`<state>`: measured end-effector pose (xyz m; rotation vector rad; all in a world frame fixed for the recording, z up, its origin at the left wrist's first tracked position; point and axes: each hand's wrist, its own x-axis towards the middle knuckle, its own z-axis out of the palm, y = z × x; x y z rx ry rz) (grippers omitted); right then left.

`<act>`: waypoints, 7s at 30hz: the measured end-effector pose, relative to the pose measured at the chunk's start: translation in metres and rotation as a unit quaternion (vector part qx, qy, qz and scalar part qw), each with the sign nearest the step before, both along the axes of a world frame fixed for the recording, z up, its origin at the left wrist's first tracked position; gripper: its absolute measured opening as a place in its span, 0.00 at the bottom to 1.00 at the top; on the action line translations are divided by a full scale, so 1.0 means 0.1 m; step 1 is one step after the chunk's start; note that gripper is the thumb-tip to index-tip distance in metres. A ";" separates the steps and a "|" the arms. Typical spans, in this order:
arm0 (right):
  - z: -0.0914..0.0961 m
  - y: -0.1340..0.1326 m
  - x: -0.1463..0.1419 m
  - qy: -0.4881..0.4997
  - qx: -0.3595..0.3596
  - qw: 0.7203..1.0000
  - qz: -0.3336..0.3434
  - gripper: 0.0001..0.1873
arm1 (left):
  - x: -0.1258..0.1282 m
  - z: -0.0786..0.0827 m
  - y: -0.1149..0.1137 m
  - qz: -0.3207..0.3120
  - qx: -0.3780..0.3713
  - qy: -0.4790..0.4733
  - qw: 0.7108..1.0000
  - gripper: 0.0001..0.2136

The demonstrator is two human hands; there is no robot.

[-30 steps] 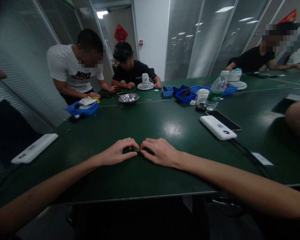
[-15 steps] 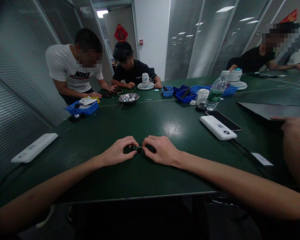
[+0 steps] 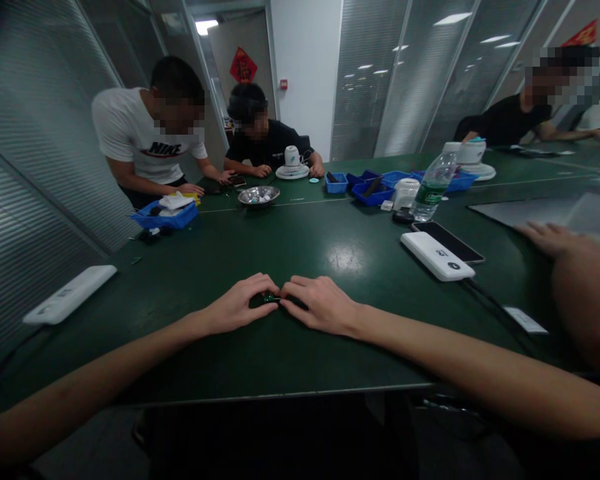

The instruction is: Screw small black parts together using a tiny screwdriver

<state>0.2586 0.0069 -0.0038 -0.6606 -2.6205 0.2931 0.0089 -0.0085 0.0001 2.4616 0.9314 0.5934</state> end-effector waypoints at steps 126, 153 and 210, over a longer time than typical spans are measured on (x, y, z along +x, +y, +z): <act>-0.02 0.06 0.04 -0.005 0.006 0.999 -0.051 0.13 | -0.18 0.01 0.16 -0.010 -0.050 -0.030 0.998 0.09; 0.06 -0.02 0.04 0.042 0.013 0.997 -0.061 0.10 | -0.07 0.02 0.06 -0.015 -0.022 -0.014 1.000 0.10; -0.01 0.01 0.05 0.035 0.003 0.998 -0.044 0.11 | -2.63 0.17 0.93 0.450 0.001 0.101 0.888 0.17</act>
